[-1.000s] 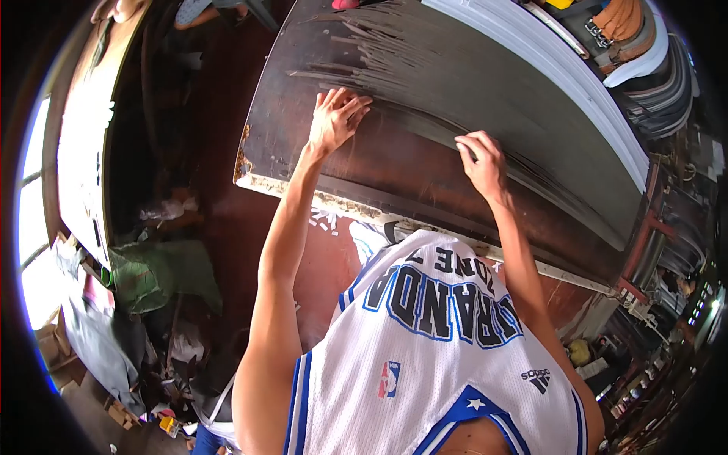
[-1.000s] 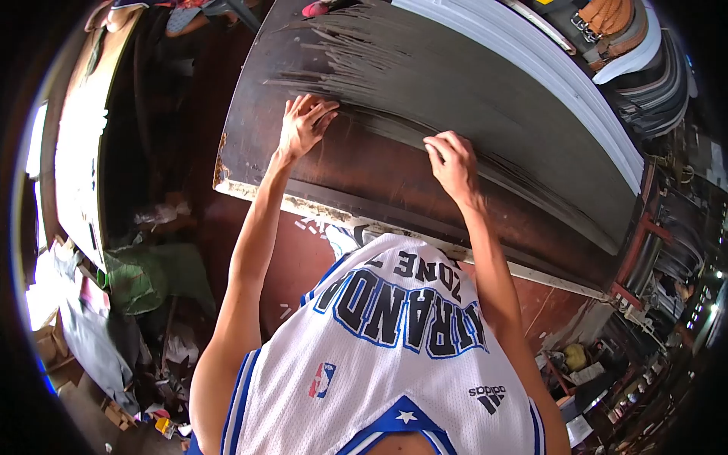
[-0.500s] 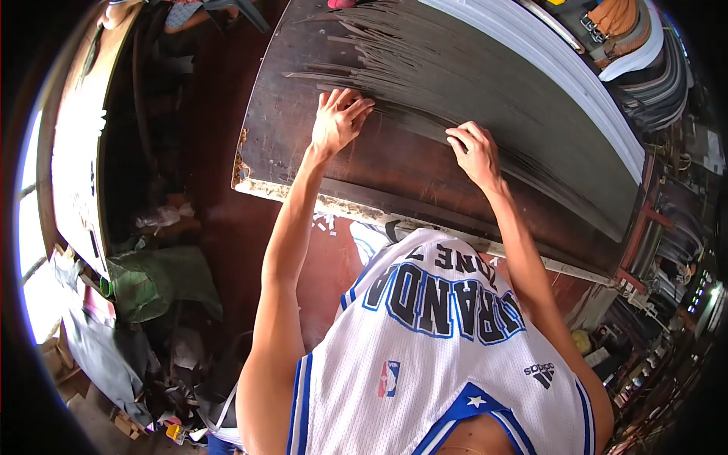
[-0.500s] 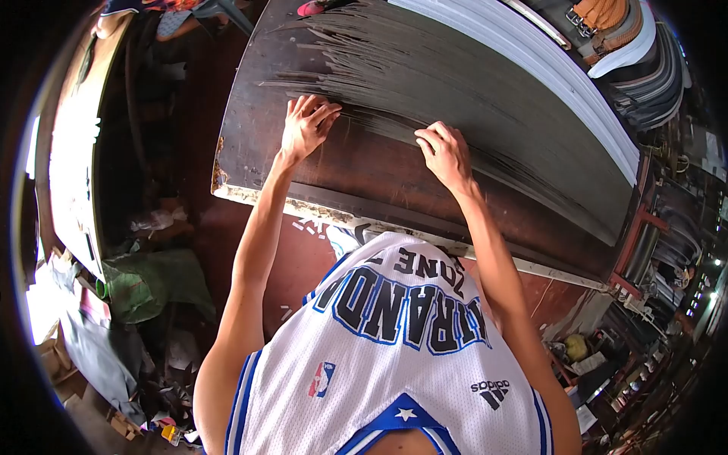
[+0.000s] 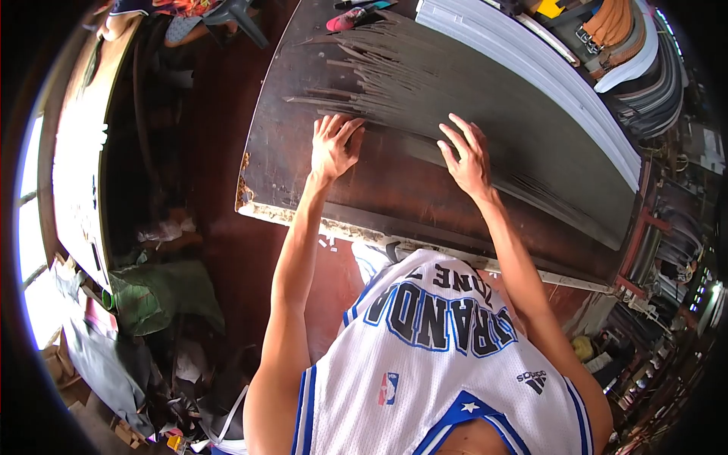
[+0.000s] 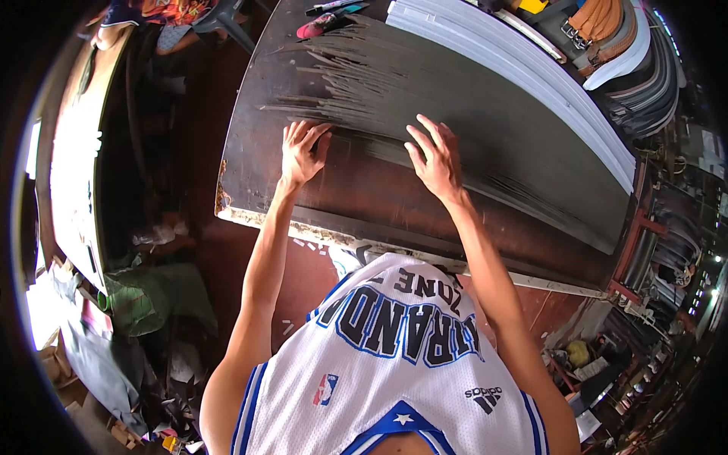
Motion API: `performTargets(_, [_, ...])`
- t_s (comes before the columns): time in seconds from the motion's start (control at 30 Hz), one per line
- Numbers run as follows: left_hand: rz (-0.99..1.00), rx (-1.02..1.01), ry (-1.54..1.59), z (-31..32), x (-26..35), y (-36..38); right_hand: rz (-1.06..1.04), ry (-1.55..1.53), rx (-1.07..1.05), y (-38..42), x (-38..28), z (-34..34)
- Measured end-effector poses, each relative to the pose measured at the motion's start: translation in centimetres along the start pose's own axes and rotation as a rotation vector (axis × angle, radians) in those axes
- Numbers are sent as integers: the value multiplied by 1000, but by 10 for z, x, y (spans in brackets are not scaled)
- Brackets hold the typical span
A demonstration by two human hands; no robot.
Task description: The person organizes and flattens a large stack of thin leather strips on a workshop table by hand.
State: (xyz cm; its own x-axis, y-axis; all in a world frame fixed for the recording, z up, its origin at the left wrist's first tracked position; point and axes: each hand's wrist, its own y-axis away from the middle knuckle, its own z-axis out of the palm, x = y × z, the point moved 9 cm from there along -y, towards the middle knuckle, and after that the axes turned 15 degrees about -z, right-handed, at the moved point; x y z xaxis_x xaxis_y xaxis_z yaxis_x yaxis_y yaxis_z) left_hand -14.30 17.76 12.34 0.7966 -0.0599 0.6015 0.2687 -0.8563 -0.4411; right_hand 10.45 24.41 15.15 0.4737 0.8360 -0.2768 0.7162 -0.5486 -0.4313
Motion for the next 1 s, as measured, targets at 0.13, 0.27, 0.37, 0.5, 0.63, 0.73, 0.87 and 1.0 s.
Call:
performTargets(0.13, [-78,87,42,-16,-2,-2,-31,16,-19,-9,6,2])
performTargets(0.27, [-131,115,15,-26,-8,-13,-16,45,-27,-15,20,6])
performTargets(0.37, [-154,152,1,-32,-3,-30,13,73,-32,-15,31,4])
performTargets(0.5, [-112,126,13,-33,3,-66,51,97,-36,-24,40,7])
performTargets(0.63, [-18,-25,12,-16,17,-100,74,105,-60,-30,44,13])
performTargets(0.73, [85,-123,-16,4,32,-121,99,121,-84,-28,46,18])
performTargets(0.87, [220,-232,-109,32,44,-133,129,117,-112,-22,45,21])
performTargets(1.0, [267,-305,-85,47,43,-138,145,112,-136,-21,43,19])
